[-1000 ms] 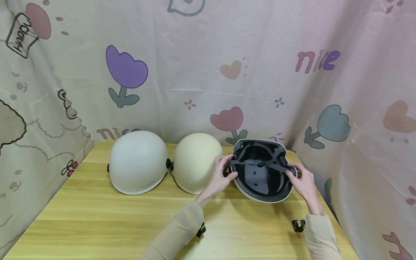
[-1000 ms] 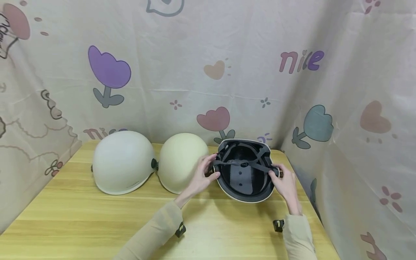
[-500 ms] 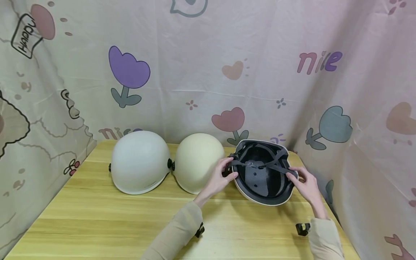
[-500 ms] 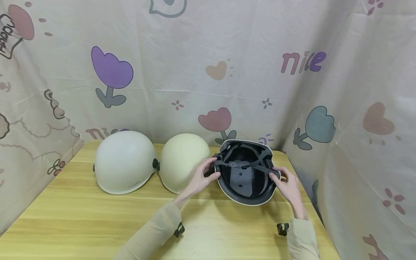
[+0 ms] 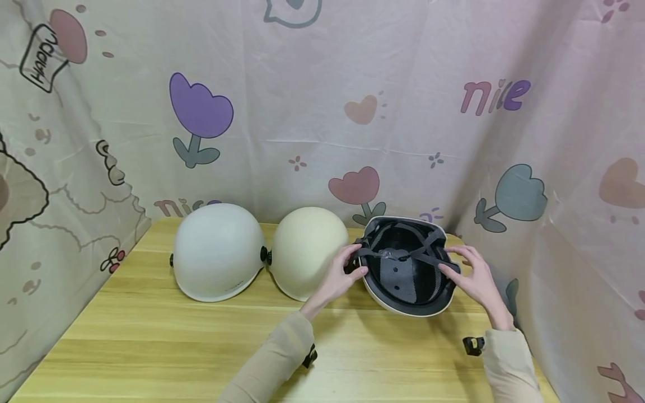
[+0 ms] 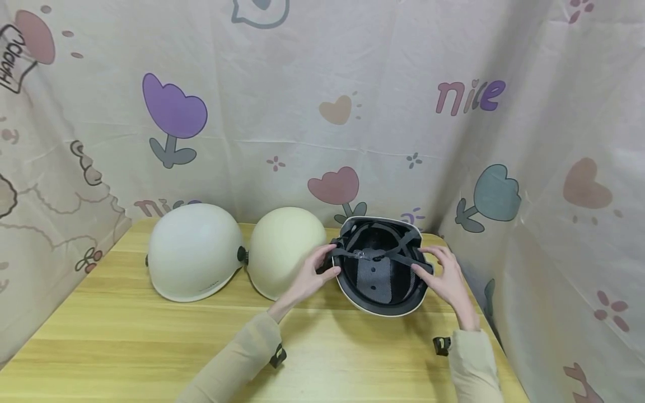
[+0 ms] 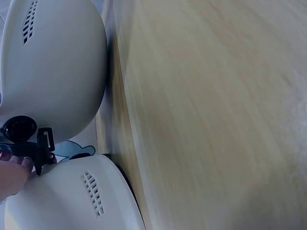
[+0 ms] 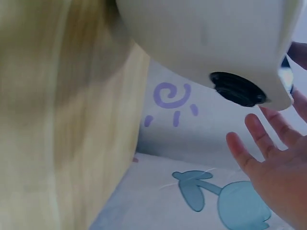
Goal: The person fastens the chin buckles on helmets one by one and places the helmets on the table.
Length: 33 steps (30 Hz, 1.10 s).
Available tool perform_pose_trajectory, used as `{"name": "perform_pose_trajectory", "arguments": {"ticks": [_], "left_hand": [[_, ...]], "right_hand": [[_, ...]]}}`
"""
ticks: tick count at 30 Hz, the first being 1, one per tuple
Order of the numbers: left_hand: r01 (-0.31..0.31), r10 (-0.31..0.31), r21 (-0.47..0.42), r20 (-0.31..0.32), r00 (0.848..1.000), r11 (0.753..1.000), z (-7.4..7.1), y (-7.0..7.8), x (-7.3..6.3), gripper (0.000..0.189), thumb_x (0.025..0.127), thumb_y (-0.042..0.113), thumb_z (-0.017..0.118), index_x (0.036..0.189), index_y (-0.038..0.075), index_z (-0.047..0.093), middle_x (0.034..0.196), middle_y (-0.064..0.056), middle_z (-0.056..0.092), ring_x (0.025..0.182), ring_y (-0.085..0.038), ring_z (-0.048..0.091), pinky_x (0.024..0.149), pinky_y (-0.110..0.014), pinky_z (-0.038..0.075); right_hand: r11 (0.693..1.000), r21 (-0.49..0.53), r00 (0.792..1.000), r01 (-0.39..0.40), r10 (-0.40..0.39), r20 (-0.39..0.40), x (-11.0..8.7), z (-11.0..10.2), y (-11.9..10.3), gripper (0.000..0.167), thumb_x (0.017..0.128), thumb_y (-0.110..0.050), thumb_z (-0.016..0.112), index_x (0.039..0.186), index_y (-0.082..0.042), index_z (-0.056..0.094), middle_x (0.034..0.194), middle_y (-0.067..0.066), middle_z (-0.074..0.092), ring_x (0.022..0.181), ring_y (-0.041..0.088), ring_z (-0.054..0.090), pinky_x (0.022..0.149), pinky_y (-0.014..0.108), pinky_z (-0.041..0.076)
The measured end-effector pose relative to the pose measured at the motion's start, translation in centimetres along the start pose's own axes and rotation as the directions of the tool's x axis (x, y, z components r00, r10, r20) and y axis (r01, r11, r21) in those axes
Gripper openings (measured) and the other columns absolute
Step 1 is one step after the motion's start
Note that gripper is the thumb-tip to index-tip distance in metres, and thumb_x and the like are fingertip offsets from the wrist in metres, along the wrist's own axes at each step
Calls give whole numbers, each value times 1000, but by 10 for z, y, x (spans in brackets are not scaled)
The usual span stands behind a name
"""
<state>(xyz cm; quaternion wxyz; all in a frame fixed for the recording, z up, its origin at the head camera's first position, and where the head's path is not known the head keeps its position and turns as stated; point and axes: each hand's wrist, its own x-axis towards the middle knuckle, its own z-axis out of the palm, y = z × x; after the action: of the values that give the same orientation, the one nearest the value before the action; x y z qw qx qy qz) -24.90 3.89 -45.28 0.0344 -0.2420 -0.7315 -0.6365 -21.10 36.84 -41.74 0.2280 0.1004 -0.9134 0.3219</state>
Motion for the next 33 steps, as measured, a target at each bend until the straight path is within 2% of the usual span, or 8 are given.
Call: {"name": "perform_pose_trajectory", "arguments": {"ticks": [4,7,11,14,16,18,25,33], "left_hand": [[2,-2,0,3,1000,1000,0,2,0,55,92,7,71,142,-3,51,146,-27,49,134,-42,51,116,-58,39],[4,-4,3,3,1000,1000,0,2,0,55,93,7,71,143,-3,51,146,-27,49,135,-42,50,116,-58,38],[7,-7,11,6,1000,1000,0,3,0,55,93,8,70,143,-3,50,146,-26,49,135,-41,50,116,-57,39],[3,-3,6,5,1000,1000,0,3,0,55,93,7,70,143,-3,51,146,-26,49,135,-41,50,116,-57,39],[2,-2,1,6,1000,1000,0,3,0,55,93,7,70,143,-4,50,146,-27,48,136,-41,50,116,-58,38],[5,-5,-1,7,1000,1000,0,3,0,55,93,7,70,143,-4,50,147,-27,48,136,-42,50,117,-58,38],[8,-8,-6,9,1000,1000,1,4,0,56,92,6,70,143,-4,50,146,-27,48,135,-42,51,116,-60,37],[13,-13,-9,6,1000,1000,0,1,1,55,93,7,70,144,-2,50,147,-26,48,135,-42,50,117,-58,37]], "right_hand": [[1000,-13,998,23,-22,54,7,-5,-6,41,87,-14,77,124,-1,64,133,22,57,123,26,46,93,19,34],[1000,-5,996,30,-30,83,13,-9,-9,41,88,-14,77,125,-2,64,136,24,56,126,38,45,93,13,31],[999,-6,992,48,-47,118,20,-11,-14,41,88,-15,77,124,-3,65,139,22,55,128,39,46,97,17,34],[997,-14,987,82,-80,139,26,-11,-17,41,86,-14,79,123,-2,65,137,21,57,127,39,48,104,39,42],[994,-17,983,108,-105,150,29,-10,-20,41,85,-12,79,123,-1,65,135,22,58,126,41,49,103,56,42],[991,-15,979,130,-126,163,33,-8,-23,42,84,-11,79,123,-1,65,133,22,59,126,43,50,102,65,39],[987,-13,954,160,-151,258,46,-8,-36,45,85,-11,80,127,-2,64,133,21,62,126,41,51,104,64,39],[984,18,903,177,-169,395,63,-6,-47,43,88,-13,78,129,-8,65,135,17,64,124,36,56,102,57,46]]}}
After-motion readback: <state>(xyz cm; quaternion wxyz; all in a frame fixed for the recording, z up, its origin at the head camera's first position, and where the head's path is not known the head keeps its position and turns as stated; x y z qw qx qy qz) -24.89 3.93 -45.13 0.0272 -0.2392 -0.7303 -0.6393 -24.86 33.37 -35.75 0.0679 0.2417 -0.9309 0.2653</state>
